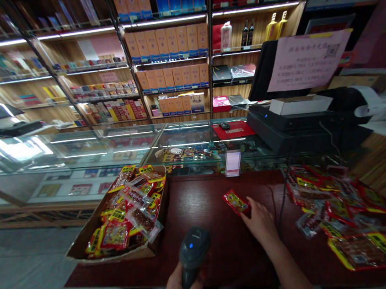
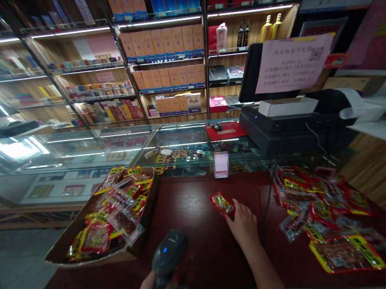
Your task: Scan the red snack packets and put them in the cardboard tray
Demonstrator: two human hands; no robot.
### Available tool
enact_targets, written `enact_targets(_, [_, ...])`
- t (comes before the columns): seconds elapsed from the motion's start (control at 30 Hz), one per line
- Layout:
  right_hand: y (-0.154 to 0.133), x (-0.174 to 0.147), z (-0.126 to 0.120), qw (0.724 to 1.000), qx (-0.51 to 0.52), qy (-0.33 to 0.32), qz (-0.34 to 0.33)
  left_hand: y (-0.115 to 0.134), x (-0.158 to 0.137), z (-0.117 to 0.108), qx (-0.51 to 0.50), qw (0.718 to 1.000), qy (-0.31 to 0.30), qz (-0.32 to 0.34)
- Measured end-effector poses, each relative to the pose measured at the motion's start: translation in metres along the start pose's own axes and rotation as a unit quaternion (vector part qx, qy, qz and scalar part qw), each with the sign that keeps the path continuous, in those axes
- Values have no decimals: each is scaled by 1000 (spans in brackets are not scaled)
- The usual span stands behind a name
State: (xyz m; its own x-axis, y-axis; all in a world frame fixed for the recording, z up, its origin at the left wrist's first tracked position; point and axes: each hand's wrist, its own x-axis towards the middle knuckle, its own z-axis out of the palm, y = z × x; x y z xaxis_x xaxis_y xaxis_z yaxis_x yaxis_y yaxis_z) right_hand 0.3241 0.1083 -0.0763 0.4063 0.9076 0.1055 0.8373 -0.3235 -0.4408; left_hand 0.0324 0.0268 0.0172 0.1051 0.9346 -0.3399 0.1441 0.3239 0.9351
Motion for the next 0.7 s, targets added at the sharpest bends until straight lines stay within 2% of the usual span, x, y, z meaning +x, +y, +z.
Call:
enact_targets(0.13, [3, 14, -3, 995, 99, -22, -7, -1, 0, 3, -4, 1000, -11, 5])
enact_targets(0.2, [-2, 17, -1, 979, 197, -49, -1, -4, 0, 5, 1, 1000, -19, 8])
enact_targets(0.23, [-6, 16, 0, 963, 262, -68, 21, -6, 0, 5, 3, 1000, -21, 11])
enact_targets(0.27, [-11, 13, 1, 935, 337, -89, 57, -7, 0, 6, 5, 1000, -21, 13])
enact_targets(0.3, [-17, 9, 2, 895, 421, -110, 100, -8, 0, 6, 7, 1000, -21, 15])
enact_targets(0.37, [-30, -1, 3, 778, 585, -149, 175, -10, 1, 5, 12, 1000, -20, 19])
enact_targets(0.43, [-44, -13, 3, 661, 703, -169, 201, -9, 2, 4, 20, 999, -20, 24])
enact_targets(0.5, [-58, -22, 4, 579, 772, -165, 201, -8, 4, 3, 28, 999, -25, 26])
enact_targets(0.57, [-70, -28, 7, 533, 808, -146, 202, -7, 7, 3, 37, 998, -36, 26])
enact_targets(0.7, [-86, -36, 19, 494, 840, -120, 192, -6, 12, 3, 41, 997, -49, 39])
